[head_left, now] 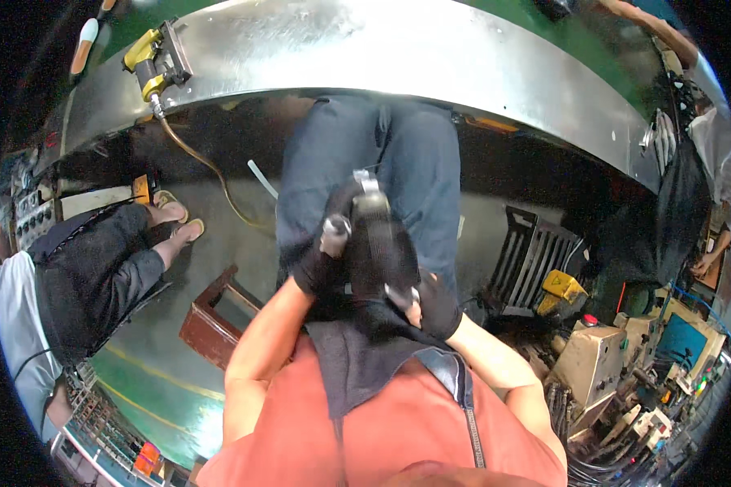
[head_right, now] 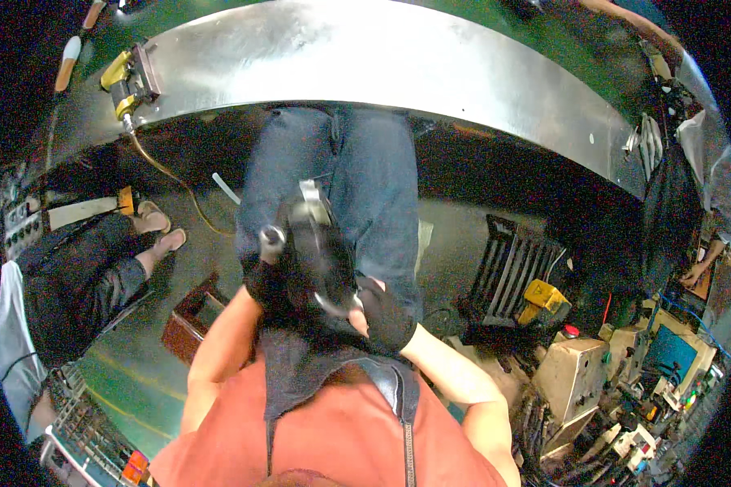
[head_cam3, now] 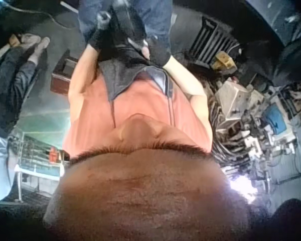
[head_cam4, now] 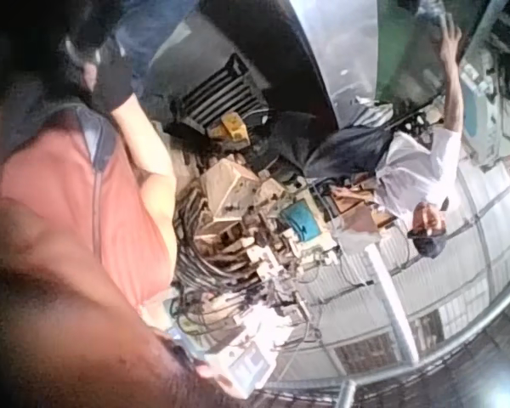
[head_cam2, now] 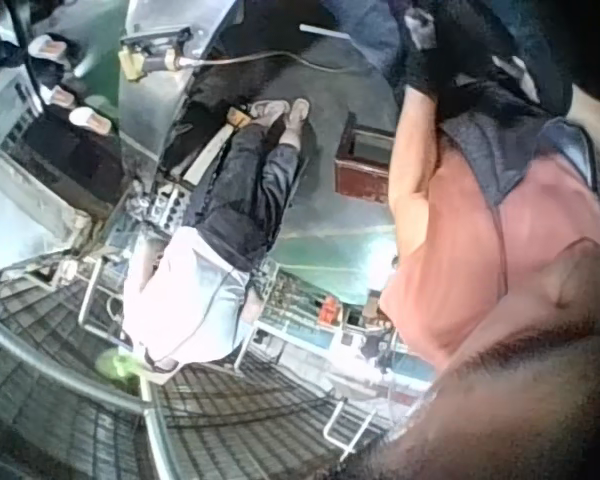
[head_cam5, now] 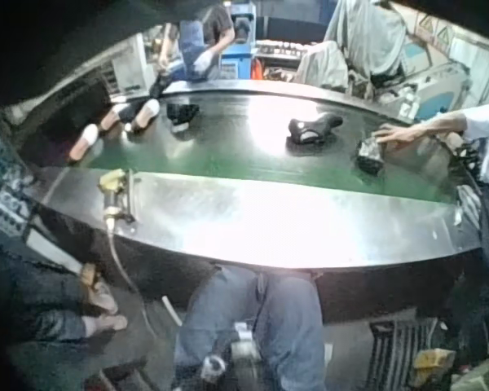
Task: The person scrapes the soles of black shoes using a metal scraper while seated on the floor. They repeatedly pick up shoes from a curved metal workbench, scrape the soles, and place them back down. The process is repeated for multiple shoes throughout the clip.
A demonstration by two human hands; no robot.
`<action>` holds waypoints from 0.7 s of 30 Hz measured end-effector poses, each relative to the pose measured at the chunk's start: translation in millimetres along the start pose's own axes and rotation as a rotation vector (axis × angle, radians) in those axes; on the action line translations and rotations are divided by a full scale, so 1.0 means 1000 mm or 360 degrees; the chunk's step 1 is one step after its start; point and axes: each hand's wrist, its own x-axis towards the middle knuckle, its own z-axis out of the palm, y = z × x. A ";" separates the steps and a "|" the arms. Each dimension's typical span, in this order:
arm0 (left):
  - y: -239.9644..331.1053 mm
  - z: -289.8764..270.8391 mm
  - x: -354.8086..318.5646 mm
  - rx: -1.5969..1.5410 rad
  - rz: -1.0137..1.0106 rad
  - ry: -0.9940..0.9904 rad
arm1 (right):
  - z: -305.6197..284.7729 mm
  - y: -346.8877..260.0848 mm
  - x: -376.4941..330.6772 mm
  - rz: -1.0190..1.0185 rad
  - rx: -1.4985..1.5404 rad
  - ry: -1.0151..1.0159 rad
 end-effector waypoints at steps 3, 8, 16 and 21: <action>0.009 -0.009 0.016 -0.0064 -0.0510 0.0157 | -0.078 -0.050 0.061 0.0495 0.0552 -0.0010; 0.067 0.000 0.074 0.0014 -0.0395 0.0141 | -0.082 -0.043 0.068 0.0530 0.0505 -0.0085; 0.058 0.002 0.077 -0.0322 -0.0427 -0.0083 | -0.021 -0.031 0.027 0.0571 0.1120 0.0246; 0.088 -0.006 0.076 -0.0745 -0.0699 0.0213 | -0.036 -0.020 0.042 0.0605 0.2046 -0.0250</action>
